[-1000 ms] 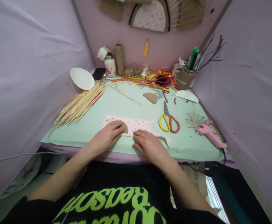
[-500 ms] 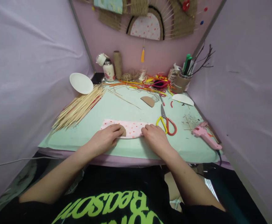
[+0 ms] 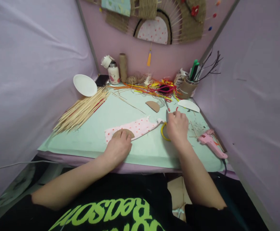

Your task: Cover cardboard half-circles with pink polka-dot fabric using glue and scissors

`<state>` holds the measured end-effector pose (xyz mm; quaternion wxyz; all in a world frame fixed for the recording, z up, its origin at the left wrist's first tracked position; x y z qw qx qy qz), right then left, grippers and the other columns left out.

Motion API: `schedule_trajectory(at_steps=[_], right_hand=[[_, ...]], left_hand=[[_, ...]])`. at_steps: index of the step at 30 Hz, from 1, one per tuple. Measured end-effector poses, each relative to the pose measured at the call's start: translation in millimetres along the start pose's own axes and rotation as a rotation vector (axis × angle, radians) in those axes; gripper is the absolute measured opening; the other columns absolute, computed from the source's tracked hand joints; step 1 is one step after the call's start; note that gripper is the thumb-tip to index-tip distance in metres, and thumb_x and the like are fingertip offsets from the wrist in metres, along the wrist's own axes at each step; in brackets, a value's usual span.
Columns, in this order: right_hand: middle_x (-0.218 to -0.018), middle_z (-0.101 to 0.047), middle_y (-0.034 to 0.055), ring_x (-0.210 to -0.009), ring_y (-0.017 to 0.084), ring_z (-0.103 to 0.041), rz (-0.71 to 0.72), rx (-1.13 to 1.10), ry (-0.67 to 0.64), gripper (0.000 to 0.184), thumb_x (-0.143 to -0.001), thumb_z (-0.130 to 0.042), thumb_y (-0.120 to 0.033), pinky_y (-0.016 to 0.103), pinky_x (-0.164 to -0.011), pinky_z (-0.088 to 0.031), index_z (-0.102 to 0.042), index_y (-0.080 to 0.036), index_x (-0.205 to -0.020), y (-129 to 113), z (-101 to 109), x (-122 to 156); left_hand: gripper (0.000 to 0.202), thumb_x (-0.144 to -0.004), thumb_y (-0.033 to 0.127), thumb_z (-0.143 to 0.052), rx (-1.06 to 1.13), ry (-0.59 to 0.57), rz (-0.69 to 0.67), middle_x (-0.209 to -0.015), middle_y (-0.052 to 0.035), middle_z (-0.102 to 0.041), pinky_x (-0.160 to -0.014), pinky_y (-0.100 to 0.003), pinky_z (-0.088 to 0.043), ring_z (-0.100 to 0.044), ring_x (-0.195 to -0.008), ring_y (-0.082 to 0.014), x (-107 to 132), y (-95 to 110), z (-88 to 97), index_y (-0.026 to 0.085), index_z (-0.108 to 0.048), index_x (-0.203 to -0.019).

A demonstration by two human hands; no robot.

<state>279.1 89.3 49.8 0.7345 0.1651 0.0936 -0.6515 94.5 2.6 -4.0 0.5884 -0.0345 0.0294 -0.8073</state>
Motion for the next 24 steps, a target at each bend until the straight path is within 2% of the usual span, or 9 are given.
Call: schedule_trajectory(at_steps=[3, 6, 8, 13, 18, 21, 24], right_hand=[[-0.114, -0.061, 0.0205, -0.097, 0.030, -0.057, -0.133, -0.061, -0.200, 0.034, -0.090, -0.046, -0.028, 0.035, -0.073, -0.039, -0.063, -0.010, -0.114, 23, -6, 13], [-0.096, -0.066, 0.0177, -0.083, 0.027, -0.062, -0.153, -0.083, -0.494, 0.032, -0.091, -0.044, -0.034, 0.033, -0.065, -0.037, -0.065, -0.012, -0.100, 25, -25, 29], [-0.093, -0.067, 0.0172, -0.081, 0.026, -0.062, -0.152, -0.097, -0.576, 0.030, -0.089, -0.048, -0.036, 0.032, -0.063, -0.036, -0.063, -0.012, -0.100, 24, -34, 33], [-0.100, -0.068, 0.0139, -0.085, 0.024, -0.062, -0.262, -0.240, -0.557, 0.036, -0.081, -0.060, -0.034, 0.028, -0.065, -0.039, -0.056, -0.014, -0.112, 40, -55, 24], [-0.091, -0.067, 0.0086, -0.075, 0.020, -0.060, -0.394, -0.446, -0.528, 0.040, -0.071, -0.068, -0.033, 0.027, -0.060, -0.039, -0.056, -0.017, -0.106, 63, -65, 30], [-0.080, -0.061, 0.0043, -0.060, 0.014, -0.051, -0.495, -0.897, -0.539, 0.039, -0.071, -0.069, -0.041, 0.027, -0.051, -0.036, -0.053, -0.019, -0.100, 65, -59, 48], [-0.072, -0.052, 0.0002, -0.055, 0.011, -0.041, -0.491, -1.453, -0.569, 0.040, -0.066, -0.076, -0.046, 0.024, -0.047, -0.032, -0.053, -0.023, -0.090, 47, -37, 66]], left_hand=[[0.036, -0.092, 0.016, -0.042, -0.018, 0.001, -0.019, -0.112, -0.0245, -0.060, -0.086, -0.041, -0.043, -0.055, -0.104, -0.0309, 1, -1, 0.4, 0.000, -0.059, -0.120], [0.036, -0.093, 0.016, -0.042, -0.020, -0.017, -0.011, -0.116, -0.0247, -0.060, -0.086, -0.040, -0.044, -0.055, -0.107, -0.0311, 1, -2, -1.0, 0.001, -0.059, -0.121], [0.036, -0.092, 0.016, -0.043, -0.008, -0.023, 0.010, -0.118, -0.0249, -0.059, -0.086, -0.040, -0.044, -0.055, -0.108, -0.0307, 1, -4, -1.8, 0.001, -0.059, -0.121], [0.034, -0.091, 0.014, -0.044, 0.018, 0.011, 0.012, -0.117, -0.0265, -0.060, -0.088, -0.043, -0.044, -0.056, -0.108, -0.0315, 0, -3, -0.3, 0.001, -0.061, -0.119], [0.033, -0.090, 0.013, -0.045, 0.029, 0.026, 0.005, -0.115, -0.0267, -0.060, -0.088, -0.045, -0.045, -0.056, -0.108, -0.0326, 1, -3, 2.7, 0.001, -0.062, -0.116], [0.032, -0.090, 0.015, -0.045, 0.054, 0.010, 0.011, -0.111, -0.0242, -0.062, -0.084, -0.043, -0.046, -0.057, -0.103, -0.0311, 1, -4, 4.5, 0.002, -0.063, -0.113], [0.032, -0.091, 0.016, -0.045, 0.055, 0.002, 0.015, -0.108, -0.0232, -0.062, -0.082, -0.041, -0.046, -0.057, -0.101, -0.0302, 1, -4, 6.1, 0.002, -0.063, -0.113]])
Point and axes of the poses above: each hand's wrist, its own x-axis away from the middle knuckle, its own z-axis out of the back of the hand, y = z × x, the point moved 10 cm from there along -x, towards the middle knuckle
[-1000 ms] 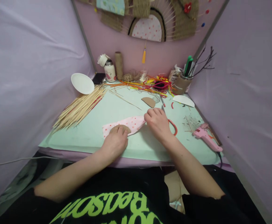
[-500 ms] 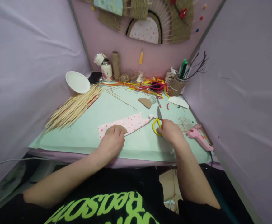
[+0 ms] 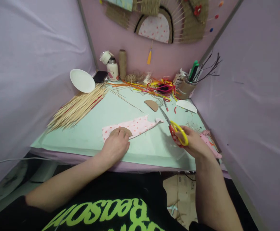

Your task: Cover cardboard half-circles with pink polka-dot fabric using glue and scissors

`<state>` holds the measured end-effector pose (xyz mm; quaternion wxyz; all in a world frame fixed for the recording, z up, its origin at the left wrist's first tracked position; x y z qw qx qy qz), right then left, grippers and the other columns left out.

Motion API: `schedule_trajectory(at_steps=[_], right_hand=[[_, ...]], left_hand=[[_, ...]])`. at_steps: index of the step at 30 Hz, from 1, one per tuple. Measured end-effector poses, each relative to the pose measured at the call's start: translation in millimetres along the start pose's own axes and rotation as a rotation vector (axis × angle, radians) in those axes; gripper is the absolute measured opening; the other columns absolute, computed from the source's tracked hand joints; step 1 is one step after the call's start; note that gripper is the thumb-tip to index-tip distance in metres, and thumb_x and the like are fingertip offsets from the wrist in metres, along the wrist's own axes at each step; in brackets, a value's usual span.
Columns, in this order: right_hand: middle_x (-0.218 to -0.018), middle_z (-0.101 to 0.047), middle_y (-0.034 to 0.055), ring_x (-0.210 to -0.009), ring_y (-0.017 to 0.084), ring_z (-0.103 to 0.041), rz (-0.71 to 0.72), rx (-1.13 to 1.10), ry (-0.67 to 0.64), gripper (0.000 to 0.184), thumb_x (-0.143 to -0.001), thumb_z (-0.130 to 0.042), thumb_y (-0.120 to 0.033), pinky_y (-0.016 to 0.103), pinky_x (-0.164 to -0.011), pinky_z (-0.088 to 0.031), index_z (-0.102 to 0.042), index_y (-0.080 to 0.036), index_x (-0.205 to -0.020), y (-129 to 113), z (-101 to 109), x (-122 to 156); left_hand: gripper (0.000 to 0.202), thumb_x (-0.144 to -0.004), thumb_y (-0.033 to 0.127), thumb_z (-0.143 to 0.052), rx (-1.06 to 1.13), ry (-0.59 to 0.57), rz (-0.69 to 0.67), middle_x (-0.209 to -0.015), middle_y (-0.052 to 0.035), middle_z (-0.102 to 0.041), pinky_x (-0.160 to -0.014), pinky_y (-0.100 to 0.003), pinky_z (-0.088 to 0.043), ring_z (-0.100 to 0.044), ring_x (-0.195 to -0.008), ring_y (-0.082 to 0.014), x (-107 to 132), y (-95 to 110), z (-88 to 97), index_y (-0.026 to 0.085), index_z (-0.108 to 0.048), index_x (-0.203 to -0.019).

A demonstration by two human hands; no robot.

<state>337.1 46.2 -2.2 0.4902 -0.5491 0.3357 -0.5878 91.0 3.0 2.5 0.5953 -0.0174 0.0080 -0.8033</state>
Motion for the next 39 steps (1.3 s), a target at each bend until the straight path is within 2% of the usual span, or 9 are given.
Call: schedule_trajectory(at_steps=[3, 5, 9, 12, 17, 22, 25, 29, 39], right_hand=[[-0.073, -0.045, -0.0009, -0.056, 0.010, -0.036, 0.022, -0.295, -0.097, 0.046, -0.058, -0.083, -0.046, 0.021, -0.042, -0.025, -0.054, -0.025, -0.086, -9, -17, 29], [-0.071, -0.041, -0.0020, -0.054, 0.008, -0.031, -0.059, -0.364, -0.178, 0.046, -0.059, -0.084, -0.045, 0.020, -0.040, -0.019, -0.055, -0.024, -0.086, -3, -37, 45], [-0.070, -0.037, -0.0047, -0.051, 0.003, -0.024, -0.197, -0.310, -0.359, 0.041, -0.068, -0.081, -0.039, 0.019, -0.042, -0.016, -0.054, -0.020, -0.092, 17, -83, 69], [-0.071, -0.039, -0.0044, -0.052, 0.004, -0.030, -0.216, -0.220, -0.412, 0.039, -0.073, -0.079, -0.039, 0.019, -0.044, -0.021, -0.051, -0.019, -0.091, 26, -98, 77], [-0.073, -0.039, -0.0040, -0.056, 0.006, -0.030, -0.267, -0.178, -0.426, 0.045, -0.073, -0.077, -0.049, 0.020, -0.046, -0.023, -0.049, -0.021, -0.092, 38, -91, 83], [-0.082, -0.046, 0.0017, -0.066, 0.012, -0.039, -0.219, -0.159, -0.555, 0.056, -0.068, -0.075, -0.063, 0.023, -0.051, -0.032, -0.053, -0.024, -0.103, 38, -89, 96], [-0.079, -0.048, 0.0011, -0.061, 0.011, -0.037, -0.257, -0.113, -0.537, 0.055, -0.070, -0.072, -0.065, 0.024, -0.051, -0.032, -0.053, -0.024, -0.103, 41, -87, 100], [-0.072, -0.048, -0.0006, -0.055, 0.009, -0.036, -0.338, -0.050, -0.482, 0.053, -0.070, -0.070, -0.068, 0.026, -0.050, -0.033, -0.053, -0.023, -0.093, 41, -87, 98], [-0.065, -0.048, -0.0040, -0.050, 0.008, -0.041, -0.319, -0.038, -0.487, 0.046, -0.079, -0.066, -0.062, 0.021, -0.044, -0.030, -0.048, -0.020, -0.087, 34, -104, 80]], left_hand=[[0.032, -0.091, 0.017, -0.044, -0.005, 0.008, -0.004, -0.107, -0.0229, -0.062, -0.084, -0.041, -0.044, -0.056, -0.101, -0.0301, 0, 1, 0.8, 0.002, -0.063, -0.113], [0.031, -0.091, 0.016, -0.045, 0.008, 0.019, -0.004, -0.106, -0.0223, -0.061, -0.086, -0.042, -0.043, -0.055, -0.101, -0.0300, 0, 0, 0.8, 0.002, -0.063, -0.111], [0.030, -0.090, 0.017, -0.047, 0.029, 0.066, -0.015, -0.105, -0.0210, -0.061, -0.089, -0.042, -0.042, -0.055, -0.102, -0.0297, 1, 0, 2.5, 0.002, -0.063, -0.111], [0.030, -0.090, 0.020, -0.048, 0.020, 0.089, -0.042, -0.107, -0.0209, -0.062, -0.090, -0.042, -0.042, -0.055, -0.105, -0.0303, 2, 1, 1.5, 0.002, -0.062, -0.110], [0.031, -0.090, 0.024, -0.051, 0.003, 0.152, -0.053, -0.113, -0.0201, -0.062, -0.095, -0.044, -0.042, -0.055, -0.112, -0.0308, 3, 1, 0.7, 0.005, -0.061, -0.112], [0.033, -0.091, 0.023, -0.049, 0.031, 0.127, -0.014, -0.117, -0.0245, -0.059, -0.098, -0.045, -0.042, -0.054, -0.116, -0.0325, 4, -1, -6.4, 0.002, -0.059, -0.115], [0.036, -0.092, 0.018, -0.046, 0.045, 0.140, 0.002, -0.121, -0.0258, -0.056, -0.101, -0.047, -0.039, -0.052, -0.120, -0.0331, 6, 0, -7.4, 0.003, -0.056, -0.123], [0.047, -0.089, 0.008, -0.042, 0.054, 0.132, 0.033, -0.126, -0.0240, -0.055, -0.099, -0.049, -0.041, -0.051, -0.122, -0.0331, 7, 0, -10.2, 0.012, -0.049, -0.135], [0.047, -0.088, 0.006, -0.041, 0.066, 0.137, 0.038, -0.128, -0.0270, -0.053, -0.100, -0.050, -0.040, -0.050, -0.123, -0.0345, 8, 0, -10.4, 0.011, -0.050, -0.135]])
Point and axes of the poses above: each hand's wrist, its own x-axis away from the middle knuckle, its own z-axis out of the back of the hand, y = z × x, the point moved 10 cm from there along -x, towards the middle knuckle
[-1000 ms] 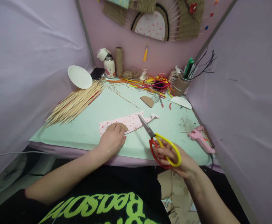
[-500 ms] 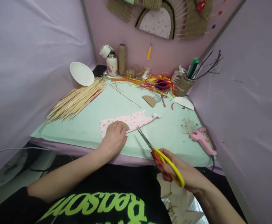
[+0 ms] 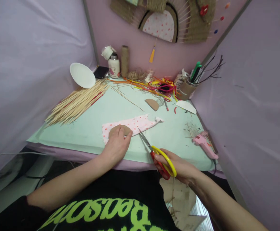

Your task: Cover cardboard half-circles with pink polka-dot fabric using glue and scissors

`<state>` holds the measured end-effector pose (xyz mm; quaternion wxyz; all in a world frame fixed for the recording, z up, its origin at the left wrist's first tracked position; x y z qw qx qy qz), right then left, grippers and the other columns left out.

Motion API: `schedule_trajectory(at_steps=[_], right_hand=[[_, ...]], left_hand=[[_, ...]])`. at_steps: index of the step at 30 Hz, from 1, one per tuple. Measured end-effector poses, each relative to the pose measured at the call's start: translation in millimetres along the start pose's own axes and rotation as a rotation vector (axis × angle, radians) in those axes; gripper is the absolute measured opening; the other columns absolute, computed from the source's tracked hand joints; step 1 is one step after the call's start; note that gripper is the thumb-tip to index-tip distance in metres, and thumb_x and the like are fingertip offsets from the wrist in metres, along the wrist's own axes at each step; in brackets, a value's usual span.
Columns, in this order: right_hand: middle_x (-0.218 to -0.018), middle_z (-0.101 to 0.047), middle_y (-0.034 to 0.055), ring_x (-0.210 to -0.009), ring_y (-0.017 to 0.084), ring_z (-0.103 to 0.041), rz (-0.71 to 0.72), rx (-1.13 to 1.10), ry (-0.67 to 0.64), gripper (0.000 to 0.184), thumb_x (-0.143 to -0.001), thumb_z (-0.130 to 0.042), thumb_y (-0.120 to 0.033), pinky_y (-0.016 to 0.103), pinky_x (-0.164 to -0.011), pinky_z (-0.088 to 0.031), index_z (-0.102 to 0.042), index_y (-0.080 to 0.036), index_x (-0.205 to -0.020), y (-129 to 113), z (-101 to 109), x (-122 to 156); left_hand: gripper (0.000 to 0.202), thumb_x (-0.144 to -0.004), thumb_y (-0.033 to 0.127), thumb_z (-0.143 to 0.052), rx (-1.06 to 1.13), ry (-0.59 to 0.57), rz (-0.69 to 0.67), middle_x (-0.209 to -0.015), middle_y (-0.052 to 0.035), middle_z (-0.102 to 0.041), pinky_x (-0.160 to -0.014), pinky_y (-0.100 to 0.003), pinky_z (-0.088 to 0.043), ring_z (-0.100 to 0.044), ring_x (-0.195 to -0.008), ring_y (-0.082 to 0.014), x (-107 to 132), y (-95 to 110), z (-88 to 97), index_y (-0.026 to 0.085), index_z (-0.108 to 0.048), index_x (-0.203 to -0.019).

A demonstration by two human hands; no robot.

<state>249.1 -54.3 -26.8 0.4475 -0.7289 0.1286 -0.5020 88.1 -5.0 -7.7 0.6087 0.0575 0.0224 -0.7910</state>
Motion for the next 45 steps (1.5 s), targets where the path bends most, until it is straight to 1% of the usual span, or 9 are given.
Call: schedule_trajectory(at_steps=[4, 7, 10, 17, 25, 30, 34, 38, 45], right_hand=[[-0.064, -0.049, -0.0049, -0.047, 0.007, -0.041, -0.009, 0.041, 0.058, 0.048, -0.076, -0.068, -0.063, 0.021, -0.043, -0.031, -0.047, -0.020, -0.085, -6, 3, -6], [-0.063, -0.049, -0.0056, -0.045, 0.007, -0.041, -0.018, 0.074, 0.101, 0.050, -0.074, -0.069, -0.064, 0.021, -0.041, -0.030, -0.048, -0.021, -0.086, -10, 6, -10], [-0.059, -0.047, -0.0067, -0.042, 0.007, -0.040, -0.020, 0.091, 0.085, 0.049, -0.076, -0.067, -0.064, 0.022, -0.040, -0.030, -0.047, -0.021, -0.086, -12, 1, -13], [-0.059, -0.048, -0.0059, -0.043, 0.007, -0.041, 0.019, 0.084, 0.089, 0.048, -0.078, -0.063, -0.065, 0.022, -0.041, -0.033, -0.044, -0.021, -0.078, -8, -5, -12], [-0.053, -0.045, -0.0084, -0.037, 0.006, -0.039, -0.010, 0.119, 0.103, 0.051, -0.077, -0.062, -0.068, 0.021, -0.039, -0.029, -0.042, -0.021, -0.079, -12, -12, -21], [-0.052, -0.044, -0.0097, -0.035, 0.005, -0.036, -0.077, 0.098, 0.168, 0.056, -0.070, -0.066, -0.071, 0.019, -0.035, -0.026, -0.041, -0.023, -0.082, -4, -9, -19], [-0.053, -0.045, -0.0099, -0.036, 0.005, -0.037, -0.117, 0.092, 0.233, 0.060, -0.066, -0.067, -0.075, 0.017, -0.033, -0.025, -0.040, -0.023, -0.082, 2, -4, -21], [-0.055, -0.046, -0.0093, -0.036, 0.005, -0.037, -0.089, 0.097, 0.251, 0.059, -0.067, -0.067, -0.074, 0.017, -0.031, -0.023, -0.040, -0.023, -0.081, 0, -4, -23], [-0.052, -0.044, -0.0099, -0.036, 0.005, -0.036, -0.085, 0.120, 0.265, 0.058, -0.068, -0.064, -0.074, 0.017, -0.031, -0.023, -0.039, -0.023, -0.080, 3, -4, -21]], left_hand=[[0.050, -0.088, 0.008, -0.044, 0.005, 0.018, -0.002, -0.129, -0.0228, -0.053, -0.102, -0.050, -0.039, -0.049, -0.125, -0.0330, 1, 1, -2.5, 0.016, -0.048, -0.137], [0.051, -0.089, 0.008, -0.044, 0.023, 0.023, -0.001, -0.130, -0.0231, -0.052, -0.102, -0.050, -0.039, -0.047, -0.127, -0.0336, 2, 0, -4.0, 0.017, -0.047, -0.138], [0.050, -0.090, 0.008, -0.042, 0.022, 0.010, -0.001, -0.130, -0.0246, -0.052, -0.102, -0.050, -0.039, -0.048, -0.127, -0.0347, 2, 0, -4.6, 0.016, -0.047, -0.139], [0.052, -0.089, 0.008, -0.043, 0.012, -0.019, -0.008, -0.131, -0.0244, -0.052, -0.102, -0.051, -0.040, -0.049, -0.126, -0.0345, 2, 0, -1.8, 0.016, -0.046, -0.140], [0.050, -0.092, 0.011, -0.042, 0.004, -0.023, -0.005, -0.131, -0.0263, -0.051, -0.103, -0.049, -0.040, -0.048, -0.128, -0.0359, 2, 0, -1.4, 0.013, -0.045, -0.141], [0.051, -0.091, 0.009, -0.042, -0.003, -0.037, -0.002, -0.132, -0.0273, -0.050, -0.101, -0.049, -0.041, -0.048, -0.128, -0.0372, 3, 0, -2.1, 0.015, -0.046, -0.141], [0.049, -0.090, 0.009, -0.043, -0.016, -0.009, -0.015, -0.131, -0.0266, -0.051, -0.102, -0.049, -0.040, -0.049, -0.127, -0.0364, 3, 1, -1.6, 0.014, -0.048, -0.139], [0.049, -0.090, 0.010, -0.043, -0.028, 0.009, -0.017, -0.130, -0.0270, -0.052, -0.101, -0.050, -0.041, -0.049, -0.126, -0.0378, 3, 1, -2.2, 0.014, -0.048, -0.139], [0.048, -0.090, 0.010, -0.043, -0.018, 0.015, -0.018, -0.129, -0.0259, -0.053, -0.100, -0.050, -0.041, -0.050, -0.124, -0.0361, 2, 1, -1.2, 0.013, -0.050, -0.138]])
Point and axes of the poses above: each hand's wrist, its own x-axis away from the middle knuckle, its own z-axis out of the back of the hand, y = z × x, the point moved 10 cm from there along -x, towards the middle knuckle
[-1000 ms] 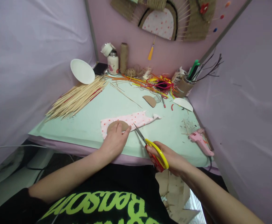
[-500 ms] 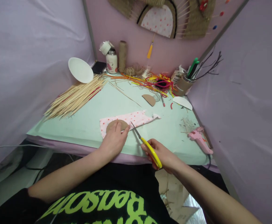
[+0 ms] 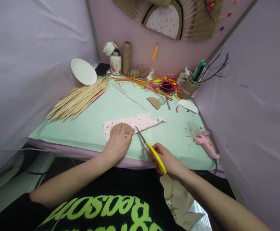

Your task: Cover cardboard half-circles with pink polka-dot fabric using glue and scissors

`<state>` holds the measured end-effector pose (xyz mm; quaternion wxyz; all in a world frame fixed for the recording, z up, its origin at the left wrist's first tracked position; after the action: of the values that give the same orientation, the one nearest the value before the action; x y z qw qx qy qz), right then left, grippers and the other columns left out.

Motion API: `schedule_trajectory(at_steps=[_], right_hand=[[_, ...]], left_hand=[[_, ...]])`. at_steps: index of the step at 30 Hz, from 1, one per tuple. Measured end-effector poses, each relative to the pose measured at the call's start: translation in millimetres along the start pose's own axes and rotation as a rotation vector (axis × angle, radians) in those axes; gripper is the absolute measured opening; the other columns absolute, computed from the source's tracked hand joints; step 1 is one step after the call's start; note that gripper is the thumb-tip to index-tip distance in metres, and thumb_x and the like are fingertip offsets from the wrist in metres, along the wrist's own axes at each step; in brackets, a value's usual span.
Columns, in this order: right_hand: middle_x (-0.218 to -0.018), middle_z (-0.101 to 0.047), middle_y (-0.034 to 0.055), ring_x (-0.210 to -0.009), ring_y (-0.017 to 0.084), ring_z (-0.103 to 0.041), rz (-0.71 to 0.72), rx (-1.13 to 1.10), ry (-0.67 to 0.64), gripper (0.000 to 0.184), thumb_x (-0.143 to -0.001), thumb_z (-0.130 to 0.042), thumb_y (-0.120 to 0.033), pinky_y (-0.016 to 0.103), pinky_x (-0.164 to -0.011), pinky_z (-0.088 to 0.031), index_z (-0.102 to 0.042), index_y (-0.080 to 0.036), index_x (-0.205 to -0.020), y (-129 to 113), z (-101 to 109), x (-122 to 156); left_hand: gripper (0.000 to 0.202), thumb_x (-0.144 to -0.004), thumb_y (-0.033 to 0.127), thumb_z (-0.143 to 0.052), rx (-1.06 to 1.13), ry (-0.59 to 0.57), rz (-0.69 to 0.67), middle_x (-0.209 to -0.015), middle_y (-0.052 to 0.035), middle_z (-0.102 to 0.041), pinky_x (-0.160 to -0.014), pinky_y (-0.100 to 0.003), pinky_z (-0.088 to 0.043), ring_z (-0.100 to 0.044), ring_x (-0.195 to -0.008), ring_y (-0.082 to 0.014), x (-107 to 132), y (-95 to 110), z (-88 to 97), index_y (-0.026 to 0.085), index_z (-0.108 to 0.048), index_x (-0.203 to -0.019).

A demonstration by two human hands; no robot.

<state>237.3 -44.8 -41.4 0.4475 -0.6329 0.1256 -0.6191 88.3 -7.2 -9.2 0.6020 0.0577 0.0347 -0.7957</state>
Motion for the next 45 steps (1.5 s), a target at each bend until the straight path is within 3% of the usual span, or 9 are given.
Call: schedule_trajectory(at_steps=[7, 19, 32, 40, 45], right_hand=[[-0.050, -0.043, -0.0112, -0.034, 0.005, -0.035, -0.006, 0.049, 0.015, 0.054, -0.069, -0.067, -0.069, 0.019, -0.033, -0.023, -0.038, -0.024, -0.080, -3, 0, 2], [-0.048, -0.043, -0.0102, -0.035, 0.006, -0.036, -0.018, 0.111, -0.049, 0.064, -0.064, -0.063, -0.080, 0.019, -0.034, -0.024, -0.037, -0.024, -0.082, -7, -3, 3], [-0.047, -0.044, -0.0094, -0.034, 0.008, -0.040, 0.026, 0.223, -0.068, 0.061, -0.071, -0.057, -0.080, 0.022, -0.033, -0.030, -0.037, -0.023, -0.083, -32, -9, -2], [-0.046, -0.041, -0.0109, -0.032, 0.006, -0.033, 0.014, 0.172, 0.022, 0.058, -0.071, -0.063, -0.075, 0.019, -0.031, -0.024, -0.037, -0.024, -0.082, -23, 0, -3], [-0.048, -0.041, -0.0117, -0.033, 0.006, -0.035, 0.000, 0.137, 0.007, 0.055, -0.070, -0.069, -0.068, 0.019, -0.031, -0.025, -0.036, -0.025, -0.082, -18, 0, -4]], left_hand=[[0.048, -0.090, 0.009, -0.044, 0.001, 0.004, 0.000, -0.128, -0.0267, -0.053, -0.100, -0.051, -0.042, -0.051, -0.124, -0.0368, 0, 0, -0.6, 0.013, -0.050, -0.138], [0.048, -0.091, 0.010, -0.044, 0.007, 0.026, 0.011, -0.125, -0.0258, -0.055, -0.101, -0.050, -0.043, -0.053, -0.122, -0.0352, 0, -1, 2.1, 0.012, -0.050, -0.138], [0.049, -0.092, 0.012, -0.044, 0.012, 0.058, 0.003, -0.122, -0.0248, -0.056, -0.100, -0.048, -0.043, -0.054, -0.120, -0.0335, 0, 0, 3.3, 0.011, -0.046, -0.141], [0.045, -0.092, 0.012, -0.044, 0.038, 0.068, 0.007, -0.123, -0.0255, -0.055, -0.102, -0.050, -0.042, -0.052, -0.122, -0.0340, 0, -1, 3.9, 0.010, -0.049, -0.137], [0.044, -0.092, 0.014, -0.046, 0.042, 0.060, 0.004, -0.125, -0.0261, -0.054, -0.102, -0.049, -0.041, -0.051, -0.123, -0.0349, 0, -1, 3.6, 0.009, -0.050, -0.136]])
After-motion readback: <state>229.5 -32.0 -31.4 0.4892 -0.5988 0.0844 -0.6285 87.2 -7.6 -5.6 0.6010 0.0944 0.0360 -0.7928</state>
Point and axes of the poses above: each hand's wrist, its own x-axis away from the middle knuckle, its own z-axis out of the back of the hand, y = z × x, the point moved 10 cm from there along -x, towards the middle knuckle
